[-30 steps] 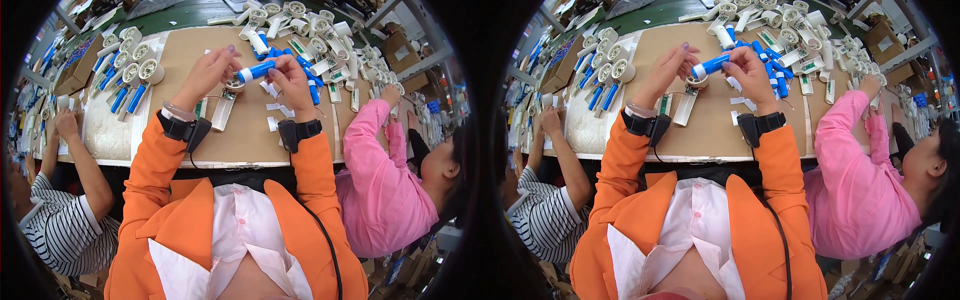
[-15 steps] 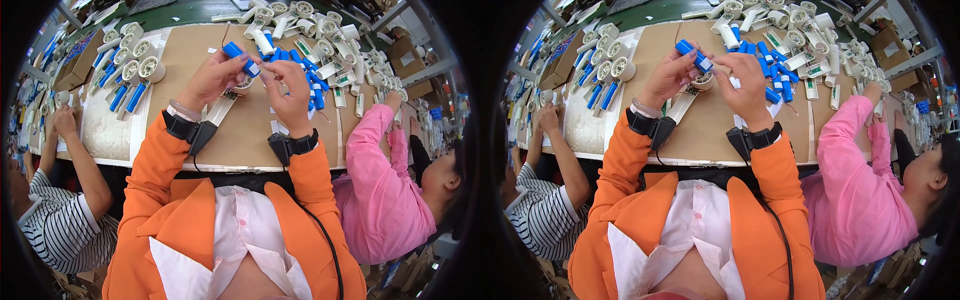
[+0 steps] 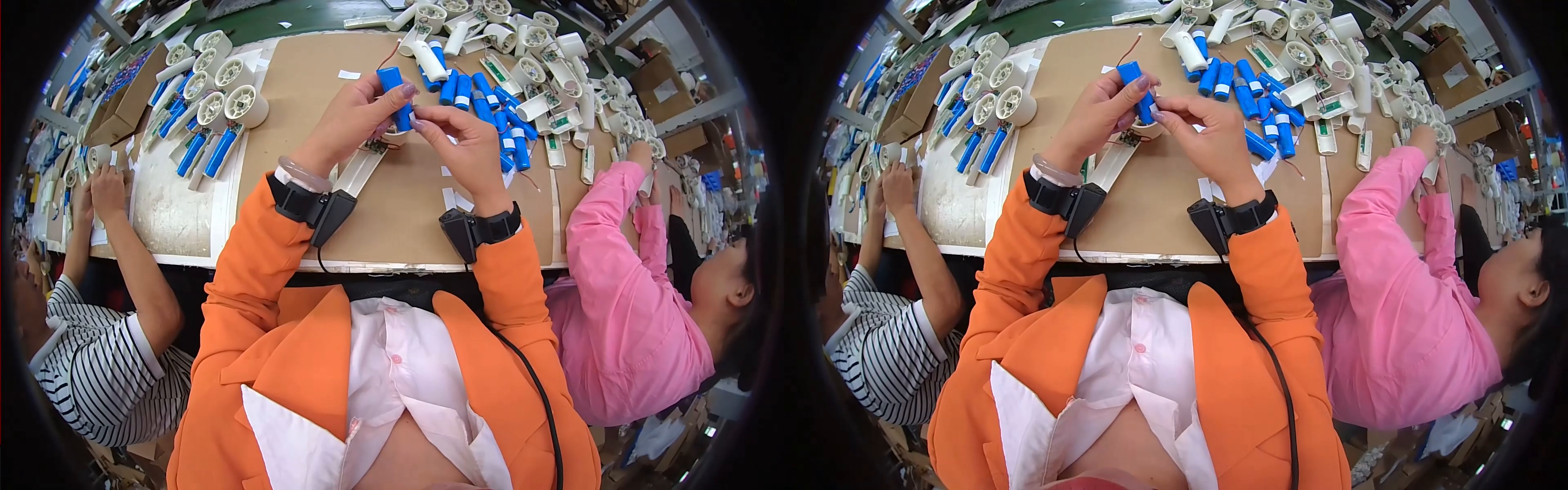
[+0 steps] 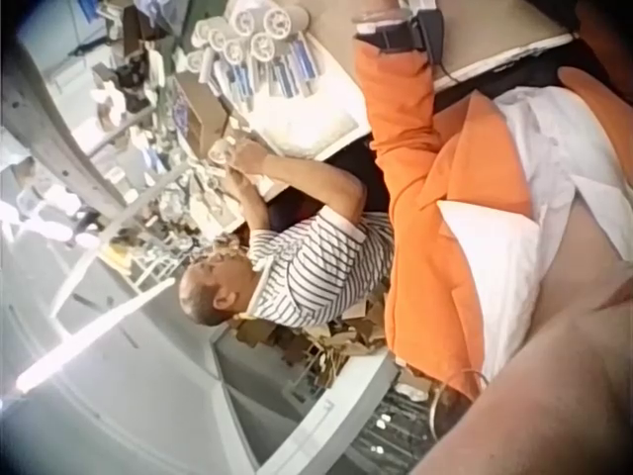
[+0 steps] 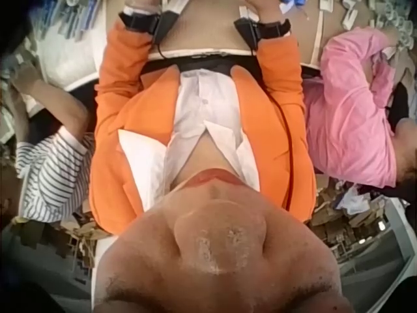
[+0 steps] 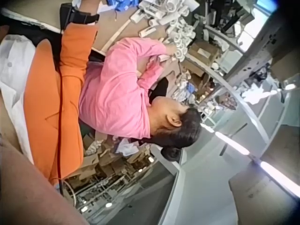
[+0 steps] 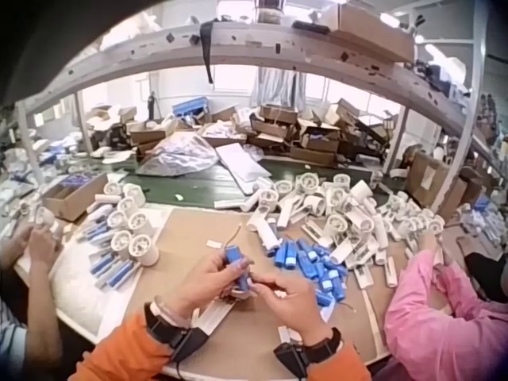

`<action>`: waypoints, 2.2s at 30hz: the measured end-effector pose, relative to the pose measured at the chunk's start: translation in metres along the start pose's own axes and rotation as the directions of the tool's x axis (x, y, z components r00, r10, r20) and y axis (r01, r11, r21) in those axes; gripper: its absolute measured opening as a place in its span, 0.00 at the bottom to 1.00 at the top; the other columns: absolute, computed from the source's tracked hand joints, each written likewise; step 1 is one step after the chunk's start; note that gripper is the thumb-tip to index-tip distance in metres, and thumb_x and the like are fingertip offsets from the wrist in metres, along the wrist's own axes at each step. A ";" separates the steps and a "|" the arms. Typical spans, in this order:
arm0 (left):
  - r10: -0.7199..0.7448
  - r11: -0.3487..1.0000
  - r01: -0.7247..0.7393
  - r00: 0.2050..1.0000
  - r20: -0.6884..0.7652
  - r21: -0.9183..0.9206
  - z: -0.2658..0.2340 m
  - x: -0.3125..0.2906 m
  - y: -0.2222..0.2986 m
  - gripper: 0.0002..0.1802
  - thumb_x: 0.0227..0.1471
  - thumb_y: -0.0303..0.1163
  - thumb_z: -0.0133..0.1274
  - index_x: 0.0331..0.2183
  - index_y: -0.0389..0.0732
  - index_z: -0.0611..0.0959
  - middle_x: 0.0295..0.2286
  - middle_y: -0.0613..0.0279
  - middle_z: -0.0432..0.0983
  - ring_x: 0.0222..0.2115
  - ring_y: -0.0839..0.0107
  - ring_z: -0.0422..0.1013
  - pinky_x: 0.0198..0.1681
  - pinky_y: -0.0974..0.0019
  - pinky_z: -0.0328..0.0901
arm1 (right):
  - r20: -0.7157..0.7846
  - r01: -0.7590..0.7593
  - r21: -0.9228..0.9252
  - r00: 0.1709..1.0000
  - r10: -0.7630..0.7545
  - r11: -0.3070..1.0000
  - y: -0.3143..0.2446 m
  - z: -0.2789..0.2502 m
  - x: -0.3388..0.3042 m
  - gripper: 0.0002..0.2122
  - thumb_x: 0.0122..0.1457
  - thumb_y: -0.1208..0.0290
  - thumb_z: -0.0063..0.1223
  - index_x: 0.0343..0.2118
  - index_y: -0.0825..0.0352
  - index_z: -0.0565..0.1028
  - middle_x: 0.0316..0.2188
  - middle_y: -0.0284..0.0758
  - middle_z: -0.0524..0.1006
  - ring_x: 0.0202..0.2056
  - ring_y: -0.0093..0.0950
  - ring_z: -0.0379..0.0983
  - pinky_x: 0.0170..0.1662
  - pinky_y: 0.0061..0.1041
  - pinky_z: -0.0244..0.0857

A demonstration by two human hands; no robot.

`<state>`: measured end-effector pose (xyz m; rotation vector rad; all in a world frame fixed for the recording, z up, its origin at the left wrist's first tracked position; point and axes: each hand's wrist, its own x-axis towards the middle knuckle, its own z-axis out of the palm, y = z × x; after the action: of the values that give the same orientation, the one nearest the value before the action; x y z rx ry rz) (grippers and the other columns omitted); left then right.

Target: The person picks up a battery and a plastic housing, inserts the battery into the housing, and presses the wires into place. They then pick up a small white sticker, press it onto the battery, and set the assembly aside.

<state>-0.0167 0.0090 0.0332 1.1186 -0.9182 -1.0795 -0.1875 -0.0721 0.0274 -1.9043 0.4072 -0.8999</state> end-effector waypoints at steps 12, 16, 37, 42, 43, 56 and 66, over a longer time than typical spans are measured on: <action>-0.018 0.991 0.017 1.000 -0.005 -0.135 -0.001 0.000 -0.001 0.21 0.54 0.48 0.59 0.36 0.39 0.77 0.22 0.71 0.72 0.16 0.87 0.57 0.17 0.80 0.52 | 0.043 -0.112 0.147 0.993 0.107 0.983 0.009 -0.001 0.000 0.07 0.60 0.76 0.54 0.39 0.71 0.78 0.32 0.33 0.80 0.36 0.21 0.78 0.40 0.18 0.71; -0.016 0.996 0.008 0.997 -0.080 -0.091 0.000 0.001 -0.001 0.22 0.53 0.48 0.59 0.36 0.38 0.77 0.23 0.69 0.73 0.16 0.87 0.58 0.16 0.80 0.53 | 0.029 -0.048 -0.041 0.998 0.050 0.998 0.006 0.000 -0.001 0.06 0.60 0.76 0.54 0.38 0.71 0.78 0.32 0.32 0.81 0.35 0.21 0.78 0.39 0.17 0.71; -0.001 1.000 -0.002 0.996 -0.088 -0.031 0.008 -0.002 0.001 0.17 0.59 0.42 0.53 0.40 0.37 0.77 0.23 0.70 0.71 0.13 0.89 0.55 0.14 0.80 0.50 | -0.118 -0.103 -0.015 0.988 0.101 0.995 0.009 0.000 0.005 0.04 0.59 0.78 0.53 0.36 0.70 0.76 0.31 0.33 0.80 0.32 0.20 0.77 0.36 0.19 0.70; -0.009 0.999 0.003 0.992 -0.129 -0.048 0.007 -0.003 0.000 0.17 0.58 0.41 0.54 0.39 0.37 0.76 0.22 0.70 0.71 0.13 0.88 0.55 0.14 0.80 0.50 | 0.000 0.126 -0.142 0.992 -0.128 0.982 0.000 0.000 0.001 0.05 0.59 0.79 0.53 0.37 0.69 0.76 0.34 0.33 0.79 0.33 0.20 0.75 0.37 0.19 0.70; -0.009 0.999 0.004 0.990 -0.139 -0.038 0.008 -0.002 0.000 0.17 0.58 0.41 0.55 0.39 0.37 0.76 0.22 0.70 0.70 0.13 0.88 0.56 0.14 0.80 0.50 | 0.009 0.154 -0.164 0.988 -0.155 0.974 0.000 0.001 0.001 0.05 0.58 0.79 0.54 0.37 0.69 0.76 0.35 0.33 0.79 0.33 0.20 0.75 0.37 0.19 0.70; -0.012 0.999 0.017 0.992 -0.125 0.038 0.007 0.000 -0.002 0.23 0.54 0.46 0.58 0.39 0.35 0.75 0.25 0.67 0.71 0.17 0.86 0.61 0.17 0.78 0.56 | -0.020 0.184 -0.314 0.980 -0.200 0.931 0.011 0.003 0.002 0.03 0.58 0.80 0.53 0.36 0.69 0.75 0.32 0.32 0.76 0.31 0.20 0.74 0.34 0.18 0.69; -0.012 1.000 0.009 0.990 -0.139 -0.024 0.005 -0.002 -0.003 0.17 0.59 0.40 0.53 0.41 0.37 0.76 0.24 0.69 0.70 0.14 0.87 0.57 0.15 0.79 0.53 | -0.001 0.146 -0.116 0.989 -0.147 0.982 0.004 0.005 0.001 0.03 0.59 0.79 0.53 0.35 0.69 0.75 0.32 0.32 0.75 0.30 0.19 0.73 0.34 0.17 0.67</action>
<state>-0.0225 0.0098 0.0310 1.1652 -0.7883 -1.0050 -0.1826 -0.0716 0.0234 -2.0582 0.3344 -1.0005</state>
